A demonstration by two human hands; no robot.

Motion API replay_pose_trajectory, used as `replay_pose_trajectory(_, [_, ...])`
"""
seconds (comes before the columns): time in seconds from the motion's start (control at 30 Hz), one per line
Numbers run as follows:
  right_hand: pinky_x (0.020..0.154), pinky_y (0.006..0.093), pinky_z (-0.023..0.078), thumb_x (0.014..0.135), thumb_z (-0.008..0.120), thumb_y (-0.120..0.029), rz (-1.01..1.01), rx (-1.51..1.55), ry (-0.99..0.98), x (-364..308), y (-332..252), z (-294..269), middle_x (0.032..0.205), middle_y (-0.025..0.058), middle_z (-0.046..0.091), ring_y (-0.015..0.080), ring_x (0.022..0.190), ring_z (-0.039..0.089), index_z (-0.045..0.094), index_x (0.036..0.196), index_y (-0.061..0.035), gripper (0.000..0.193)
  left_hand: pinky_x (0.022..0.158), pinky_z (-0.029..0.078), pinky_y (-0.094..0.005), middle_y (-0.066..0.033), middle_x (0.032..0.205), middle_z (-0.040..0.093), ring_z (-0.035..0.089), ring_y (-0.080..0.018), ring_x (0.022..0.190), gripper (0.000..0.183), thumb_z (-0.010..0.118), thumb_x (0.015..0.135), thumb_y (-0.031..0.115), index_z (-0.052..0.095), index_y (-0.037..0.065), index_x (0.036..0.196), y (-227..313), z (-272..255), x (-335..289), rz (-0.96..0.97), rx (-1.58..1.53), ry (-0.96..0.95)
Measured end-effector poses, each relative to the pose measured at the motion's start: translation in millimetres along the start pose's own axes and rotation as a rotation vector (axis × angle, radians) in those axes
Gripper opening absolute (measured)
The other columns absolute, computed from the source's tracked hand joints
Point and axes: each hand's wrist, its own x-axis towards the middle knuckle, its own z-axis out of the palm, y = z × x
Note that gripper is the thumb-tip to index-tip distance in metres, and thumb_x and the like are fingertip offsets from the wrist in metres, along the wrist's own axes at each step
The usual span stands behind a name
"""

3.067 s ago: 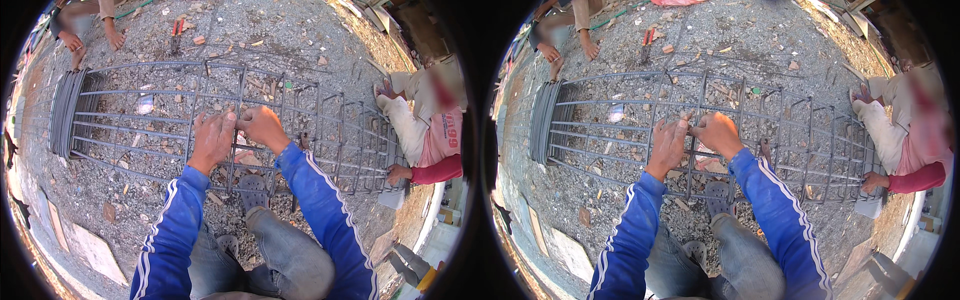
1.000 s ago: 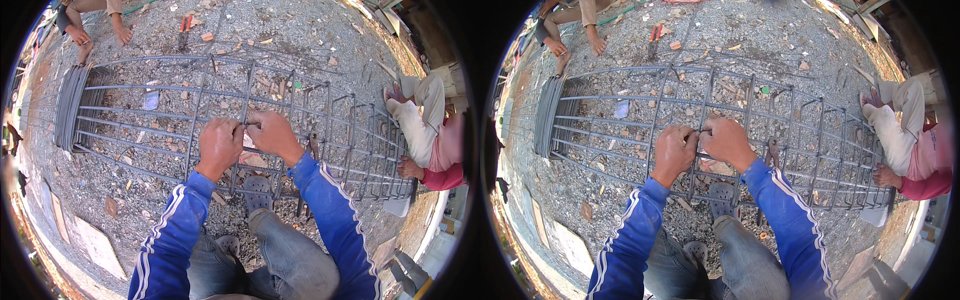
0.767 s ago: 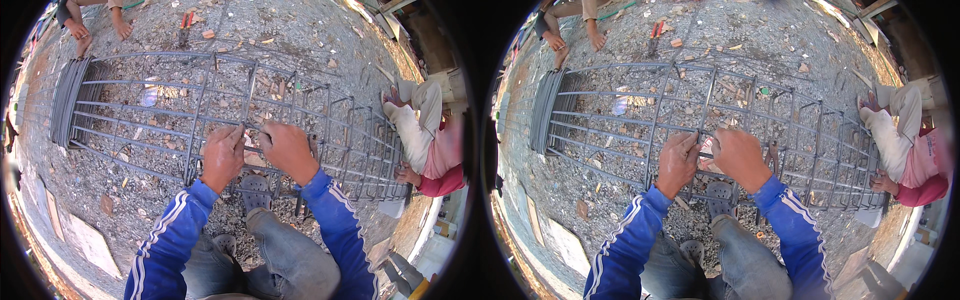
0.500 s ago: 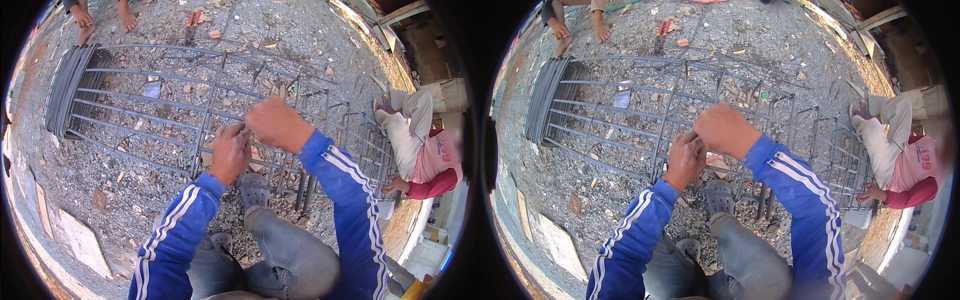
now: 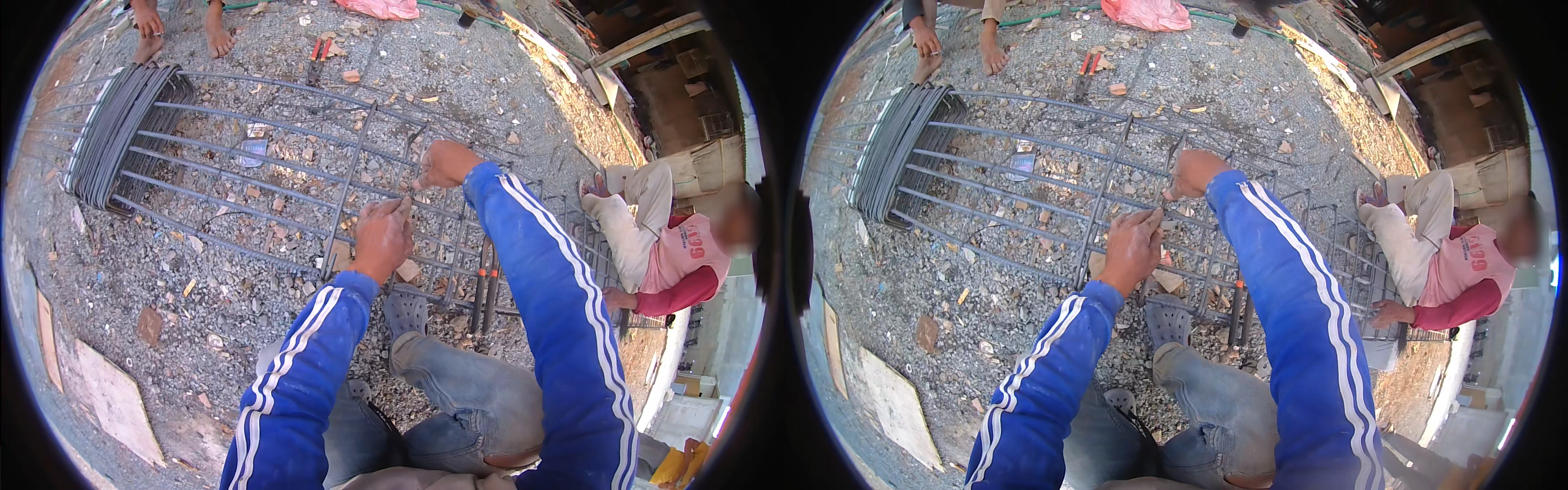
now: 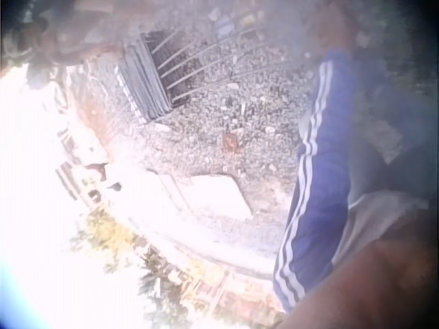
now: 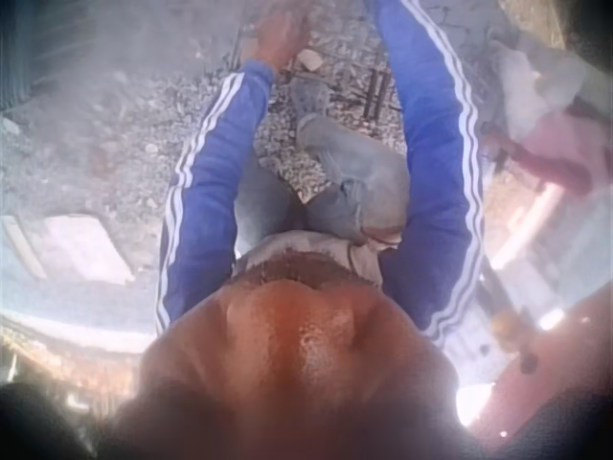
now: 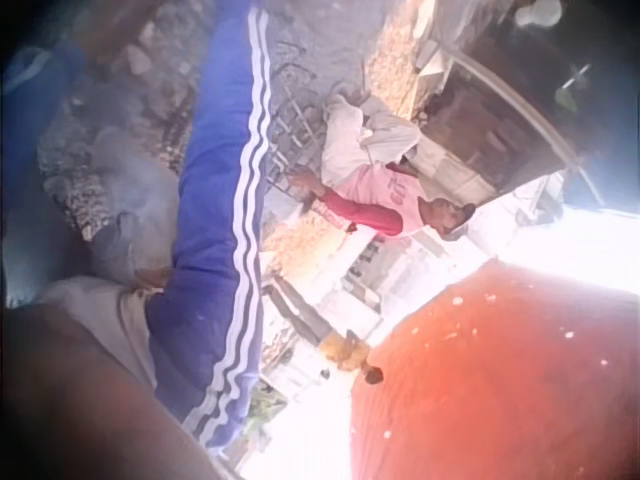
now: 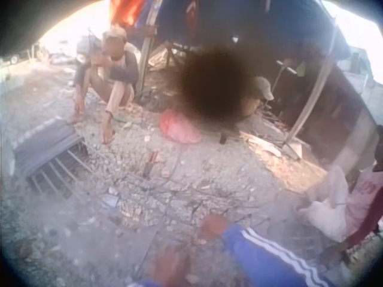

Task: The person assembles a rebar cage by hand and using pliers, securing metal wires around the intersections of the reinforcement bars.

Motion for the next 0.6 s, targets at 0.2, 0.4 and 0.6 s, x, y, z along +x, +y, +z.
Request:
replay_pose_trajectory(0.2, [0.074, 0.045, 0.053, 0.076, 0.069, -0.036, -0.129, 0.175, 0.259, -64, -20, 52, 0.082, 0.0239, 0.066, 0.0393, 0.08, 0.065, 0.069, 0.075, 0.0011, 0.037, 0.1, 0.038, -0.0471, -0.0136, 0.113, 0.065, 0.059, -0.0283, 0.109, 0.036, 0.059, 0.083, 0.012, 0.065, 0.004, 0.117, 3, 1, -3, 0.013, 0.039, 0.017])
replay_pose_trajectory(0.4, [0.069, 0.0429, 0.05, 0.082, 0.066, -0.031, 0.049, -0.038, 0.386, -97, -43, 55, 0.083, 0.0154, 0.067, 0.035, 0.073, 0.062, 0.069, 0.088, -0.0041, 0.028, 0.101, 0.038, -0.0448, -0.0134, 0.111, 0.066, 0.059, -0.026, 0.109, 0.038, 0.059, 0.082, 0.014, 0.064, 0.002, 0.118, -3, 6, -2, 0.042, 0.065, 0.005])
replay_pose_trajectory(0.6, [0.094, 0.044, 0.045, 0.083, 0.066, -0.042, 0.137, 0.289, 0.903, -178, 6, 53, 0.119, 0.0197, 0.061, 0.0361, 0.109, 0.057, 0.059, 0.124, -0.0068, 0.055, 0.103, 0.036, -0.0444, -0.0169, 0.111, 0.066, 0.06, -0.03, 0.107, 0.036, 0.059, 0.084, 0.015, 0.063, 0.002, 0.117, 2, 1, 8, -0.078, -0.033, -0.052])
